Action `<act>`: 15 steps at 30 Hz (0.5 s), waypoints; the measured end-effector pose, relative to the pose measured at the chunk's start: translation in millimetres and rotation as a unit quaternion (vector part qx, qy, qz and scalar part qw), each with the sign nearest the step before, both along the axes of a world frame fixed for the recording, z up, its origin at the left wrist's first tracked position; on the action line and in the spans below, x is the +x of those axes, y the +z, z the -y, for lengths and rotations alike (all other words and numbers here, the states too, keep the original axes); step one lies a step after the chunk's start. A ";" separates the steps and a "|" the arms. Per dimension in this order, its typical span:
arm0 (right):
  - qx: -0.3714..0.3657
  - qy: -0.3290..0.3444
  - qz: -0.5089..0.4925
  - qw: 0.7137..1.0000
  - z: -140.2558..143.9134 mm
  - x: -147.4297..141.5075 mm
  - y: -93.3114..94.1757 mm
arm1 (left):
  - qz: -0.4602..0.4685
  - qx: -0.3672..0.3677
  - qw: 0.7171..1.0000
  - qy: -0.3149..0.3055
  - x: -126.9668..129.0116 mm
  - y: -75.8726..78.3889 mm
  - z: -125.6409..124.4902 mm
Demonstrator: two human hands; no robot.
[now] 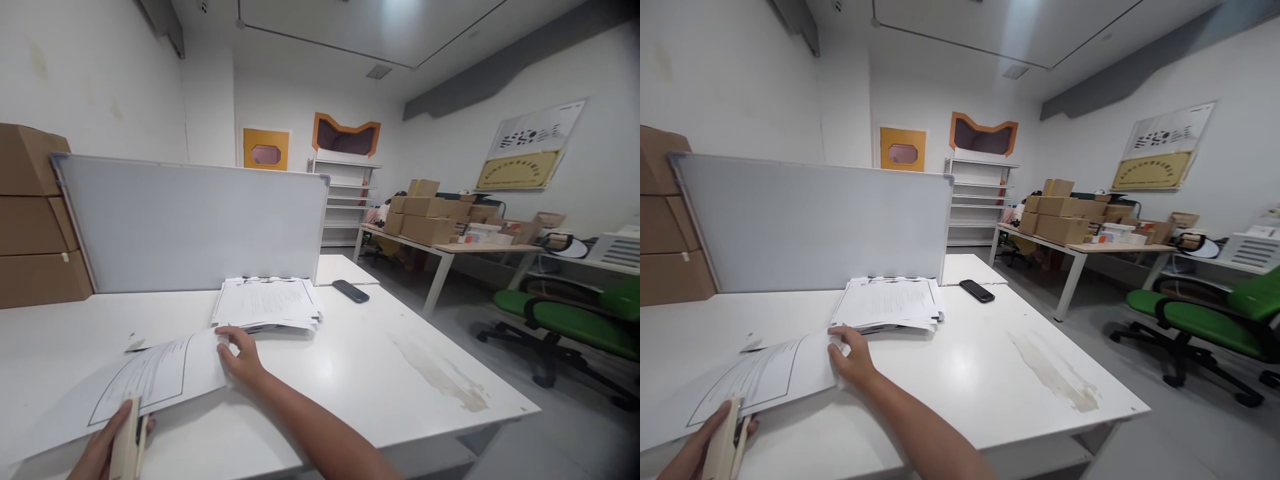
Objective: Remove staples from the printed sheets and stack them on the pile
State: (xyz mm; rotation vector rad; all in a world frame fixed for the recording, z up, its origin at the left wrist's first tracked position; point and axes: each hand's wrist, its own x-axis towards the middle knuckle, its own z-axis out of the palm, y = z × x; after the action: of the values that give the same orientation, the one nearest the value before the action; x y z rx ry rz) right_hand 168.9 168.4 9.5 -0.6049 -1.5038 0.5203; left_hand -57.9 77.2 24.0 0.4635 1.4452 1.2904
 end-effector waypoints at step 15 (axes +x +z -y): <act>0.010 0.008 0.008 1.000 -3.4 -1.6 -2.2 | 0.007 -0.007 1.000 -0.023 -14.3 -20.2 -12.2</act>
State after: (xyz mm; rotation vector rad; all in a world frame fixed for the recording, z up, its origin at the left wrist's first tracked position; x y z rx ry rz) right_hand 167.3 171.8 7.3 -0.5827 -1.5280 0.5136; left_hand -72.2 89.4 3.7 0.4756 1.4217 1.2442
